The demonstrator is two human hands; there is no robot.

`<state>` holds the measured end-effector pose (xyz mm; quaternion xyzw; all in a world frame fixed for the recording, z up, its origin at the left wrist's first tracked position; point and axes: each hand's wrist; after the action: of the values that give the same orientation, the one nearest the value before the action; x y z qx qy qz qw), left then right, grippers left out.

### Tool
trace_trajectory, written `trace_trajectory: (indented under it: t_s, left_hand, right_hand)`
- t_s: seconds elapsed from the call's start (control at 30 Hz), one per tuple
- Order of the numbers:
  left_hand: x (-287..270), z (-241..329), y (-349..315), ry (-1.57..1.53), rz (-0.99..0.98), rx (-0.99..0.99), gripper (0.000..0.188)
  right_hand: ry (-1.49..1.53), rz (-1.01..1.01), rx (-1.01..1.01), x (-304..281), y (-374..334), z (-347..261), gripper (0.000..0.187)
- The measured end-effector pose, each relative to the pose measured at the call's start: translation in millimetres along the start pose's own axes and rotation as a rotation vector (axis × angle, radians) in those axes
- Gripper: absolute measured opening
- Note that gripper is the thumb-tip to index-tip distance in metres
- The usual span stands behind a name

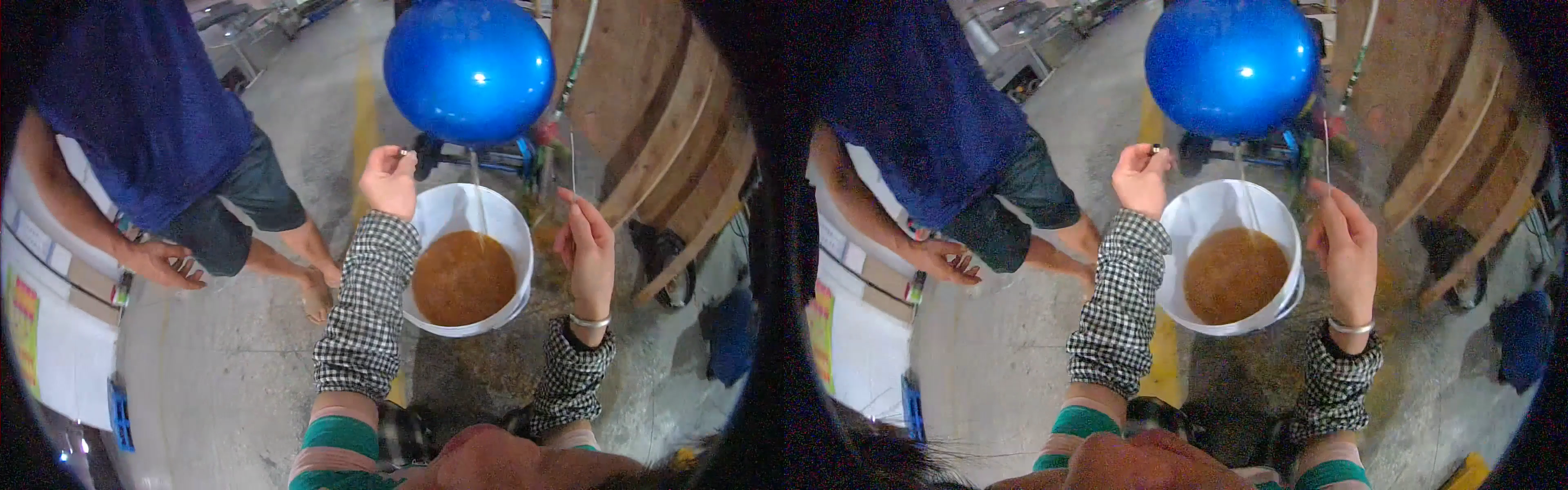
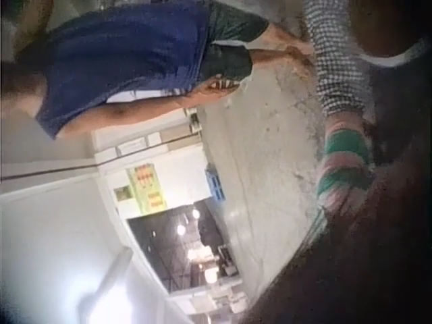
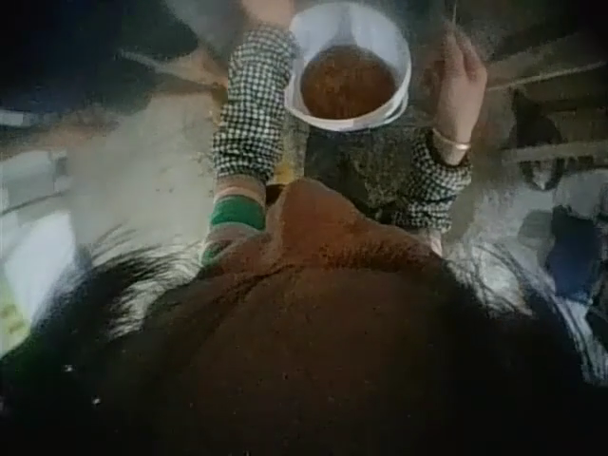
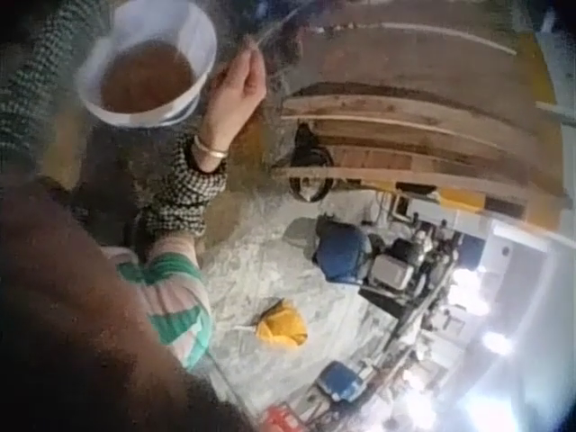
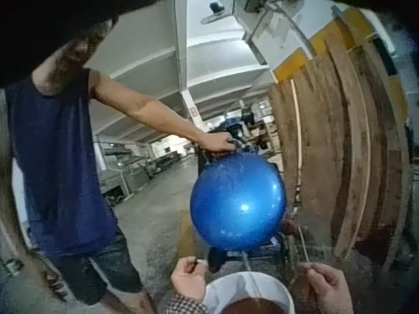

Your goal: Testing or mixing a brown liquid in a bucket using a thin rod.

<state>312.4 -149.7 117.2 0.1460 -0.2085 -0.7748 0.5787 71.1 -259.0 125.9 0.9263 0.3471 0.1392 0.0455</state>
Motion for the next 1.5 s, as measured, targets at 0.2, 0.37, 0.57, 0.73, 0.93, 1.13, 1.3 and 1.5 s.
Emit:
trace_trajectory:
  t_s: [0.2, 0.37, 0.57, 0.73, 0.93, 1.13, 1.3, 1.5]
  left_hand:
    - [-8.1, 35.5, -37.9, 0.062, -0.148, -0.043, 0.016]
    - [6.7, 41.1, -53.5, 0.018, -0.303, -0.116, 0.019]
    - [-0.1, 41.9, -62.7, -0.187, -0.337, -0.311, 0.014]
    - [1.7, 7.0, -116.6, -0.23, -0.45, -0.785, 0.023]
    - [-20.2, 0.0, -58.3, -0.398, -0.282, -0.645, 0.012]
    - [-8.3, 10.9, -90.7, -0.171, -0.318, -0.664, 0.016]
    - [2.8, -7.1, -138.4, -0.137, -0.425, -0.844, 0.02]
    - [7.4, 8.7, -183.1, -0.146, -0.531, -0.822, 0.022]
  right_hand:
    - [0.165, -0.108, -0.039, 56.9, -21.2, 53.5, 0.026]
    - [-0.124, -0.302, 0.03, 68.1, -28.6, 60.0, 0.024]
    - [-0.068, -0.273, 0.037, 46.3, -16.9, 66.4, 0.022]
    - [-0.015, -0.198, 0.037, 12.0, -8.4, 52.5, 0.024]
    - [0.034, -0.151, 0.037, 1.6, -6.7, 55.8, 0.026]
    - [0.079, -0.145, 0.083, -8.2, 4.7, 68.1, 0.027]
    - [0.099, -0.097, 0.082, -14.9, 3.8, 59.6, 0.026]
    - [0.023, -0.058, 0.074, -25.4, 6.8, 64.5, 0.025]
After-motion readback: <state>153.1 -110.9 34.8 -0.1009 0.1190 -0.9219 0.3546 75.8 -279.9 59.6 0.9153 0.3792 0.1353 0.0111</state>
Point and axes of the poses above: each hand's wrist, its own y-axis towards the middle knuckle, its own x-axis out of the palm, z = x × y, and after that the axes turned 2 degrees about -z, right-handed
